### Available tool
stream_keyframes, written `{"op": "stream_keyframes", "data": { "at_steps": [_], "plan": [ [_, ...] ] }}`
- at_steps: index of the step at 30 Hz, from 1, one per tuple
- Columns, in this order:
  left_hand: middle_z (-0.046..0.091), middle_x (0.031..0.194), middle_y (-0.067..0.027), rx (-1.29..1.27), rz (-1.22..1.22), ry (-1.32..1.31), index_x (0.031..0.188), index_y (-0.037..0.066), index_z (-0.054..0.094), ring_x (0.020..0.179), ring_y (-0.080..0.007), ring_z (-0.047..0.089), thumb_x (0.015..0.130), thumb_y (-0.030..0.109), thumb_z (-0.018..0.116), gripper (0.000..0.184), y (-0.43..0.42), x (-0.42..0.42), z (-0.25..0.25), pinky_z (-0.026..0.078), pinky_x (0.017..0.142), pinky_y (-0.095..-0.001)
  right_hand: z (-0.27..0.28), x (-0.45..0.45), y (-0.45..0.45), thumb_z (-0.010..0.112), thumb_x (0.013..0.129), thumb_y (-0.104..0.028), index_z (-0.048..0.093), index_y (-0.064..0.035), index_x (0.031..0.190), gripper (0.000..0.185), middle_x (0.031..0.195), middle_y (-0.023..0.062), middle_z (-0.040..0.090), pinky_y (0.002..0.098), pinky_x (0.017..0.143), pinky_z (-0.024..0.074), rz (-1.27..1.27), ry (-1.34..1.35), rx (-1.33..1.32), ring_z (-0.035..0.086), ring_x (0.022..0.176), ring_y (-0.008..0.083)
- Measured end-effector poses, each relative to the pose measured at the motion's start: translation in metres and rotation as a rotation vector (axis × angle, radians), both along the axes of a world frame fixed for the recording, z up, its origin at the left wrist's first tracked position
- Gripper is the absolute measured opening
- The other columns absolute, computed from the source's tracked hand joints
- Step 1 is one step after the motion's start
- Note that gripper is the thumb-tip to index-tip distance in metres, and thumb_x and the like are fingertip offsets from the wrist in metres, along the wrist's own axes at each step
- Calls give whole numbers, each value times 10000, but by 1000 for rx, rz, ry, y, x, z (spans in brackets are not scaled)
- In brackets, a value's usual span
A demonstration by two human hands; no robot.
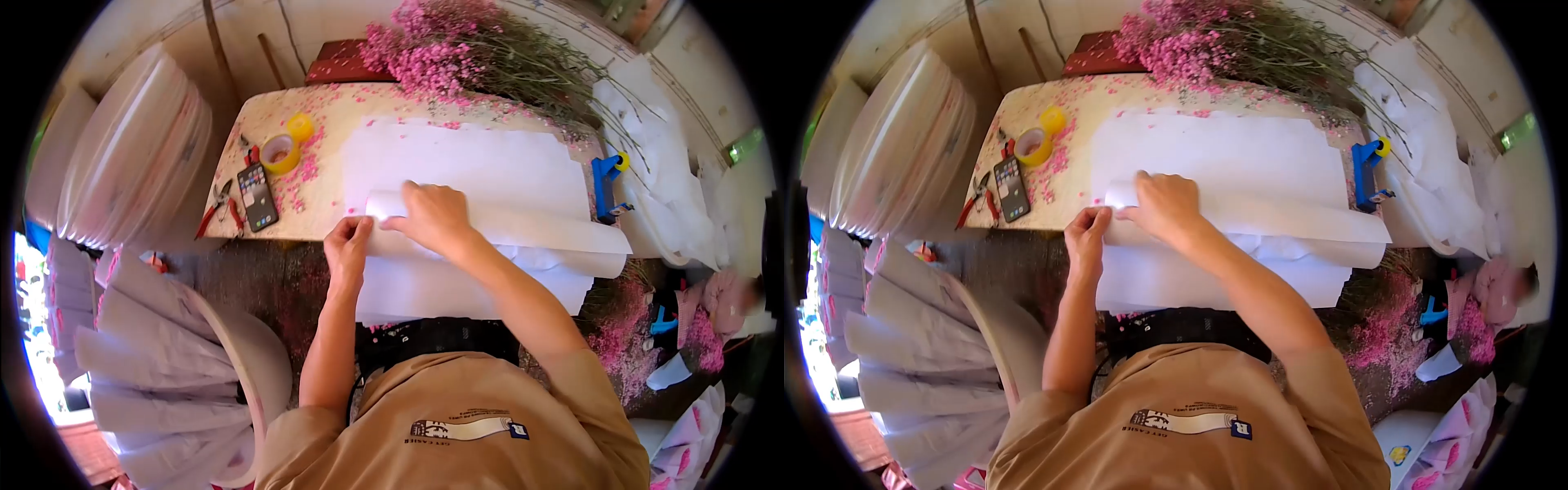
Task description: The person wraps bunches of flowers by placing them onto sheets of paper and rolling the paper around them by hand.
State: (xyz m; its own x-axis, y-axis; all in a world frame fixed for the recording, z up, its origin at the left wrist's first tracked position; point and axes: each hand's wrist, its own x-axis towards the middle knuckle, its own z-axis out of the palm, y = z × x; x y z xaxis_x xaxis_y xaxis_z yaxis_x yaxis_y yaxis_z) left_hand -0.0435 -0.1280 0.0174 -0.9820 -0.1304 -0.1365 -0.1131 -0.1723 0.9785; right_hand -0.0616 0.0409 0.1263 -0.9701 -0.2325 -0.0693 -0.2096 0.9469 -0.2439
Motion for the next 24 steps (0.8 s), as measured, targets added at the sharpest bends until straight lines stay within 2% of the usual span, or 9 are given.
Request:
{"op": "stream_keyframes", "data": {
  "at_steps": [2, 4, 5, 7, 9, 14, 17, 19, 24],
  "plan": [
    [658, 808, 18, -29, 19, -11, 917, -25, 714, 724, -55, 535, 959, 153, 715, 183, -1, 2, -3, 438, 662, -234, -19, -14, 10, 848, 721, -512, 677, 13, 1154, 702, 1025, 222, 727, 457, 817, 555, -30, 147, -92, 708, 967, 366],
    [669, 803, -4, -52, 13, -17, 905, -27, 709, 737, -79, 559, 935, 170, 741, 202, -6, 3, -3, 459, 676, -265, -29, -22, 19, 875, 652, -535, 578, -23, 1288, 869, 1140, 215, 692, 469, 891, 526, 25, -122, -111, 673, 1093, 357],
    [670, 801, -28, -226, 16, 32, 938, -28, 702, 740, -113, 579, 919, 177, 752, 212, -10, 4, 0, 473, 684, -292, -25, -21, 35, 876, 619, -569, 482, 0, 1409, 1051, 1206, 251, 658, 481, 958, 504, 84, -239, -104, 647, 1135, 375],
    [671, 856, -115, -576, 66, 125, 1089, -23, 667, 804, -233, 628, 872, 171, 774, 310, -6, 11, 21, 507, 734, -374, -28, -19, 89, 882, 630, -519, 430, 11, 1467, 1089, 1252, 275, 638, 453, 995, 498, 224, -287, -196, 633, 1162, 389],
    [646, 1097, -149, -866, 42, 305, 1252, 18, 604, 1031, -304, 604, 820, 126, 791, 483, 2, 16, 46, 470, 912, -429, -19, -11, 154, 917, 601, -454, 326, 3, 1546, 1204, 1297, 289, 611, 419, 1036, 482, 209, -468, -231, 606, 1212, 396],
    [583, 1354, -175, -1139, -604, 699, 1438, 76, 516, 1289, -357, 511, 755, 214, 835, 766, 88, 2, 88, 383, 1078, -500, -17, 21, 242, 937, 558, -351, 426, -5, 1468, 1099, 1247, 253, 652, 436, 980, 513, 142, -541, -61, 638, 1154, 390],
    [612, 1323, -181, -1139, -850, 792, 1454, 75, 504, 1267, -349, 547, 681, 277, 880, 883, 158, -23, 74, 396, 1081, -513, -7, 31, 239, 930, 560, -318, 473, -9, 1423, 1024, 1201, 225, 685, 447, 931, 535, 74, -542, 61, 667, 1100, 376],
    [665, 1256, -202, -1293, -1265, 343, 1454, 58, 502, 1155, -363, 637, 620, 327, 909, 966, 197, -37, 94, 486, 1005, -438, -10, 30, 235, 922, 571, -315, 484, -10, 1414, 998, 1178, 210, 702, 448, 905, 546, 29, -514, 89, 684, 1071, 362],
    [706, 1143, -222, -1236, -1453, 219, 1339, 41, 563, 1067, -364, 685, 564, 291, 931, 893, 221, -72, 92, 540, 916, -427, -16, 26, 244, 925, 587, -305, 629, -34, 1218, 748, 1022, 172, 744, 457, 833, 560, 109, -340, 67, 715, 972, 348]
  ]
}}
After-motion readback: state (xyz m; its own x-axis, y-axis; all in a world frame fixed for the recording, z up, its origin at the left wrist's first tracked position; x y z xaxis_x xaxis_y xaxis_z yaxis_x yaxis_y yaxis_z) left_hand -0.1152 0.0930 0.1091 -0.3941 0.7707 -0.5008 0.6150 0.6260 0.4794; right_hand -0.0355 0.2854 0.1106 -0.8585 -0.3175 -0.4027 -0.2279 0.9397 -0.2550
